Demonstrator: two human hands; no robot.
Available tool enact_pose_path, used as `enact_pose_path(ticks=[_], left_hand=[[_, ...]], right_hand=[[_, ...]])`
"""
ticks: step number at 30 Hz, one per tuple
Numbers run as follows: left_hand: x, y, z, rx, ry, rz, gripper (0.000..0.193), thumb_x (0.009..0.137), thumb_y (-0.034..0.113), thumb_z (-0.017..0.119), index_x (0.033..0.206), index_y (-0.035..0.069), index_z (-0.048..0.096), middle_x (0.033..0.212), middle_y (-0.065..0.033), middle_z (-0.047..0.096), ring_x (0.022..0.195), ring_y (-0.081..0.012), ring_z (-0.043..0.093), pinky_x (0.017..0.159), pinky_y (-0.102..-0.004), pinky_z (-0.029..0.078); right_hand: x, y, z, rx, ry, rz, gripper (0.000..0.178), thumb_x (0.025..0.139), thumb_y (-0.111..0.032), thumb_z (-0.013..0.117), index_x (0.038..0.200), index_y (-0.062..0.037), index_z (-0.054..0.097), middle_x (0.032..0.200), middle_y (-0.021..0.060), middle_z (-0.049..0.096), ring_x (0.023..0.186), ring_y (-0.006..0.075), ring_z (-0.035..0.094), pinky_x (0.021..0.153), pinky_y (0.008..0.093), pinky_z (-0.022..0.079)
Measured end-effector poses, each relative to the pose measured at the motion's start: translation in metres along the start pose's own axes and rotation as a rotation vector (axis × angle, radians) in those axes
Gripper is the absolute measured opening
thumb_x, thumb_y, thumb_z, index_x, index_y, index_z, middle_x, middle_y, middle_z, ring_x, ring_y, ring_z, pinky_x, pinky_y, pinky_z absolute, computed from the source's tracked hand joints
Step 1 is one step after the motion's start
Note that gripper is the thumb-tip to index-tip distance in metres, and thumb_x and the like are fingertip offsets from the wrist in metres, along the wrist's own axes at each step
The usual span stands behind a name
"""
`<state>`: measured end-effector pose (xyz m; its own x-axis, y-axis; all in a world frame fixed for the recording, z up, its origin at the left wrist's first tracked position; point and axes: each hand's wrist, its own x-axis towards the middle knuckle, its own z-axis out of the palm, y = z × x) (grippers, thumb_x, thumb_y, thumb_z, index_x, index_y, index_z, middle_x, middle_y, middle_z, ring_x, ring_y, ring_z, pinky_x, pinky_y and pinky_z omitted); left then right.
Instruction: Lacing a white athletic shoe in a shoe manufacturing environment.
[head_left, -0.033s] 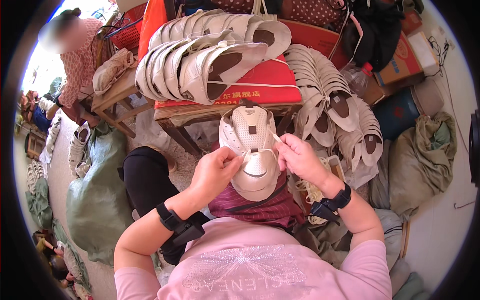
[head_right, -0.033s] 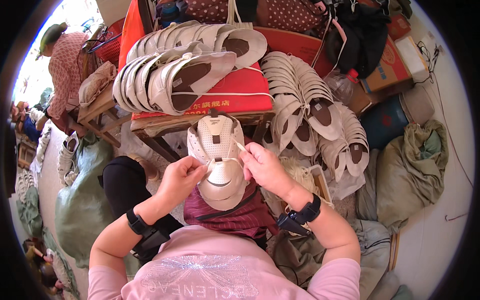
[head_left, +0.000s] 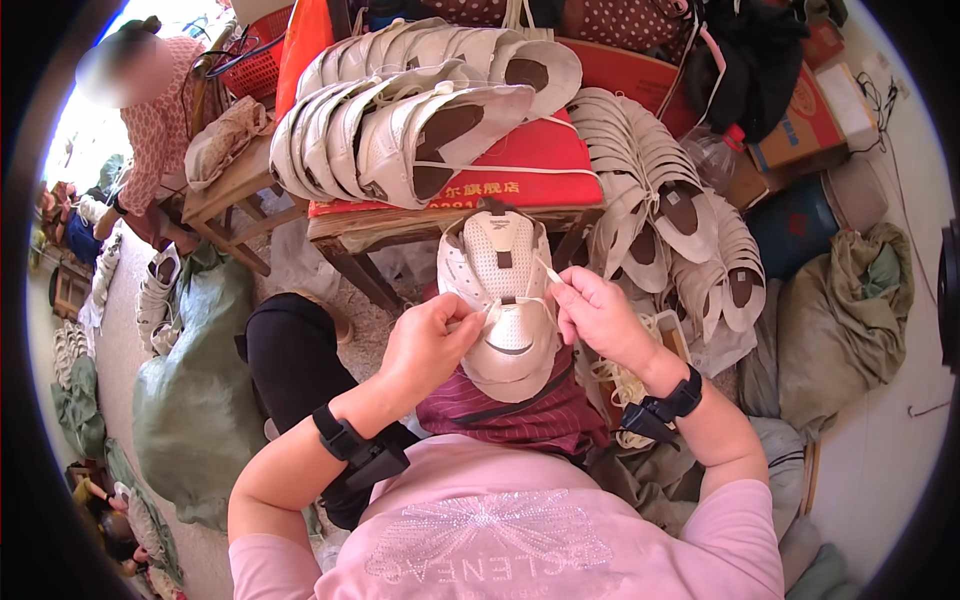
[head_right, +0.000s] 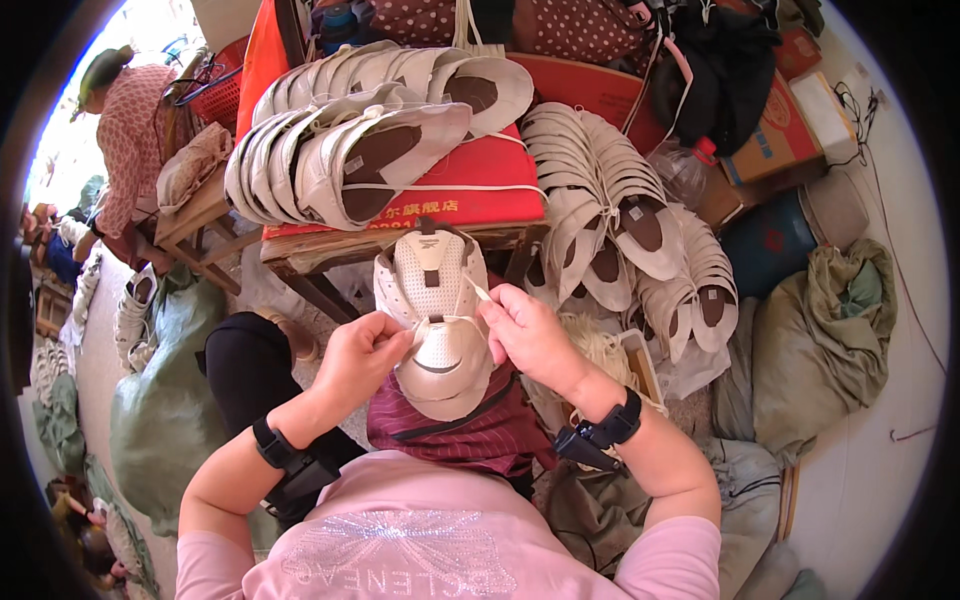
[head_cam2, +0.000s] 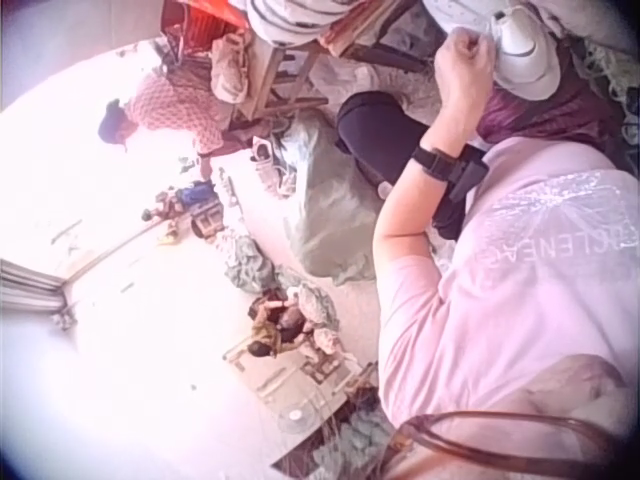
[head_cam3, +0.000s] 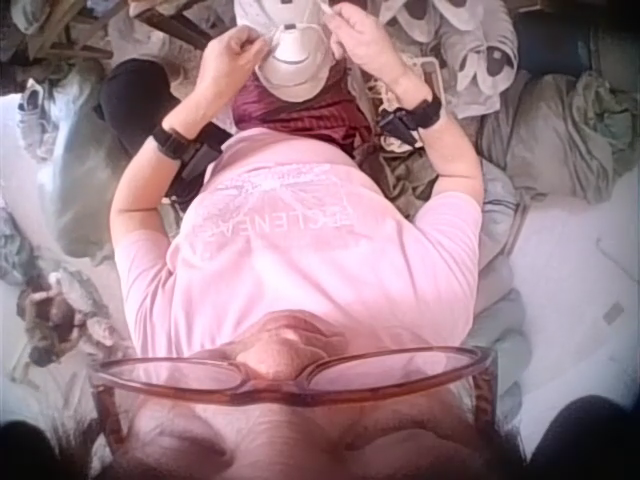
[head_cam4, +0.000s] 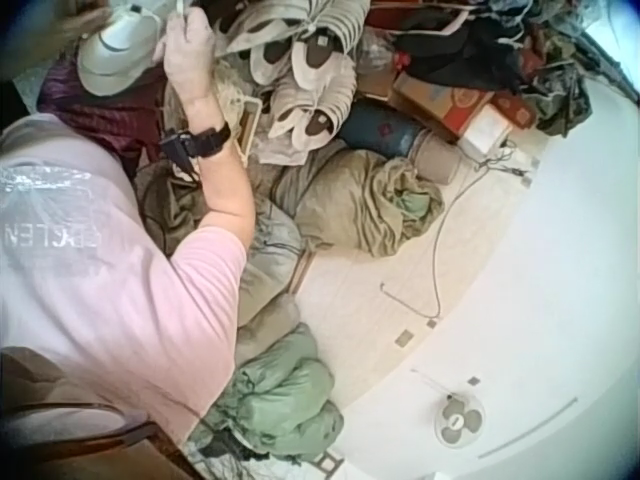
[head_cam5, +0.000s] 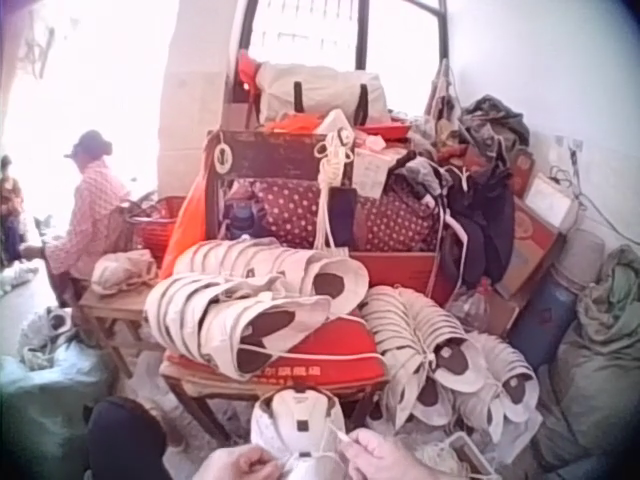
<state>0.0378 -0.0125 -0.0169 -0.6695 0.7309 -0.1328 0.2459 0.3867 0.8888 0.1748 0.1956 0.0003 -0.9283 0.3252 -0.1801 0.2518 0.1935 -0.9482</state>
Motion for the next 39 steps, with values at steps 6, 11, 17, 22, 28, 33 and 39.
enact_pose_path(ticks=[6,11,17,22,28,33,39], left_hand=[[0.007,0.004,-0.001,-0.124,-0.035,-0.074,0.020,0.089,0.013,0.065,0.078,-0.003,0.063,0.065,0.0008,0.058,0.063,-0.0034,0.048,0.053,-0.0235,0.039],[0.009,0.007,0.005,-0.086,0.009,-0.006,0.018,0.088,0.013,0.065,0.078,-0.002,0.062,0.064,-0.0022,0.058,0.061,-0.0066,0.051,0.054,-0.0261,0.041],[0.008,0.013,0.001,0.336,0.161,0.354,0.017,0.084,0.015,0.066,0.075,0.002,0.060,0.071,-0.0145,0.062,0.066,-0.0319,0.062,0.060,-0.0404,0.049],[0.013,0.015,0.002,0.369,0.169,0.447,0.015,0.085,0.015,0.066,0.077,0.003,0.061,0.070,-0.0151,0.062,0.066,-0.0350,0.063,0.060,-0.0427,0.050],[0.012,0.031,-0.016,0.604,0.126,0.713,0.028,0.075,0.009,0.075,0.097,0.004,0.059,0.110,-0.0141,0.051,0.103,-0.0361,0.057,0.083,-0.0434,0.049],[0.027,0.048,-0.039,0.670,-0.108,0.690,0.038,0.074,0.011,0.076,0.106,0.004,0.057,0.107,-0.0139,0.052,0.096,-0.0351,0.061,0.081,-0.0424,0.051],[0.044,0.055,-0.052,0.513,-0.373,0.507,0.032,0.073,0.018,0.078,0.095,0.004,0.059,0.099,-0.0136,0.055,0.088,-0.0359,0.063,0.077,-0.0426,0.051]], right_hand=[[0.003,0.008,0.002,-0.021,0.065,-0.078,0.023,0.105,-0.023,0.049,0.100,-0.0040,0.062,0.066,-0.0041,0.056,0.058,0.0028,0.050,0.052,0.0201,0.039],[0.003,0.006,0.002,-0.111,0.111,-0.040,0.021,0.104,-0.022,0.053,0.099,-0.0035,0.062,0.069,-0.0054,0.054,0.061,0.0020,0.048,0.055,0.0206,0.040],[0.001,0.010,0.008,-0.089,0.129,-0.105,0.024,0.100,-0.025,0.058,0.100,-0.0020,0.064,0.068,0.0032,0.057,0.064,0.0089,0.052,0.061,0.0287,0.045],[0.000,0.012,0.009,-0.140,0.110,-0.054,0.024,0.099,-0.027,0.062,0.097,-0.0033,0.066,0.068,-0.0017,0.058,0.064,0.0063,0.051,0.060,0.0273,0.045],[0.001,0.011,0.005,-0.036,0.047,0.028,0.021,0.099,-0.019,0.061,0.088,-0.0013,0.066,0.077,-0.0068,0.058,0.073,0.0019,0.049,0.063,0.0218,0.042],[0.007,0.008,0.002,0.087,-0.038,0.065,0.019,0.095,-0.016,0.060,0.082,-0.0026,0.065,0.075,-0.0067,0.057,0.071,0.0027,0.048,0.063,0.0227,0.041],[0.014,0.002,0.006,-0.133,-0.023,0.018,0.017,0.085,-0.015,0.061,0.075,-0.0023,0.064,0.064,0.0016,0.058,0.060,0.0102,0.050,0.059,0.0281,0.042]])
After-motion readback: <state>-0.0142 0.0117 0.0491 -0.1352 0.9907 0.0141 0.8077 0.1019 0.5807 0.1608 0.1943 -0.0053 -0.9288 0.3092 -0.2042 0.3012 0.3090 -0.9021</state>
